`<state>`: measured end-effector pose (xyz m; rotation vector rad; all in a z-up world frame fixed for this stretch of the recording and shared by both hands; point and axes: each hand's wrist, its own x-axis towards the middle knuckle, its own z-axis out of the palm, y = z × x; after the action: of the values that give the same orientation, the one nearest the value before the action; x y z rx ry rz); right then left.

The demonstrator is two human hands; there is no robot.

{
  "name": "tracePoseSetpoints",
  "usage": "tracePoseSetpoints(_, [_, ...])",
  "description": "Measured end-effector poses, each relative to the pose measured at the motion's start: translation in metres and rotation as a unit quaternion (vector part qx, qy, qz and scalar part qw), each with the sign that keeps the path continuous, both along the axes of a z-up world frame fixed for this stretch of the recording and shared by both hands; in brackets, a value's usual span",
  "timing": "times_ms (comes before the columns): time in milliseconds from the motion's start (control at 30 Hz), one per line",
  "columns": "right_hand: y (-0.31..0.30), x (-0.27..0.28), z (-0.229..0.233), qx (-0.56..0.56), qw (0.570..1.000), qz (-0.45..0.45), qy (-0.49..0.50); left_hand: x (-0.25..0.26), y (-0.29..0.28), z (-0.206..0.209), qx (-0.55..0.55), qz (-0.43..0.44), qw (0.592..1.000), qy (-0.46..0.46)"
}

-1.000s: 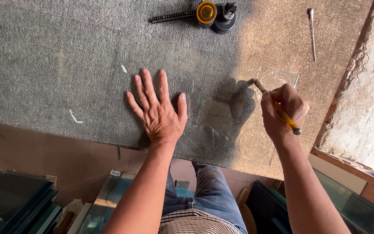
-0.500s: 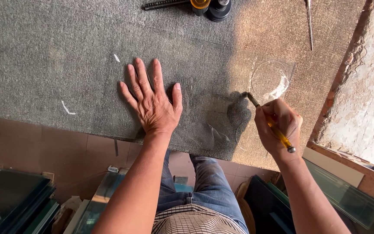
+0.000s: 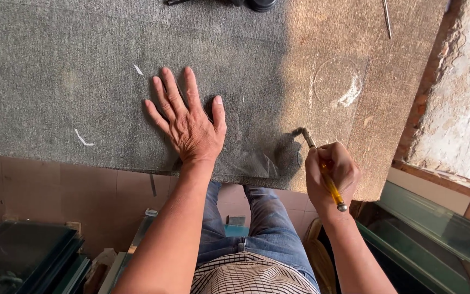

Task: Cutting a circular shape from a glass pane using specialized tools.

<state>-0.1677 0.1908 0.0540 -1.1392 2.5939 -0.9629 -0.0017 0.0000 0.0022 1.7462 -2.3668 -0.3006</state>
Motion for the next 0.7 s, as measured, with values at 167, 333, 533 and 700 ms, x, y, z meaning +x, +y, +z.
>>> tracePoseSetpoints(167, [0.013,0.019,-0.005,-0.028,0.999,-0.026,-0.025,0.001,-0.002,-0.001,0.003,0.003,1.000,-0.004])
tracePoseSetpoints(333, [0.029,0.030,0.001,-0.016,0.999,-0.006,-0.049,0.001,-0.001,0.001,0.002,-0.001,1.000,0.000])
tracePoseSetpoints(533, [0.055,0.033,0.021,-0.003,0.990,0.134,-0.044,0.001,0.000,0.004,-0.004,0.003,1.000,0.001])
tracePoseSetpoints(700, [0.080,0.025,0.051,0.061,0.962,0.255,-0.080,0.007,0.005,0.006,-0.037,0.000,0.999,-0.004])
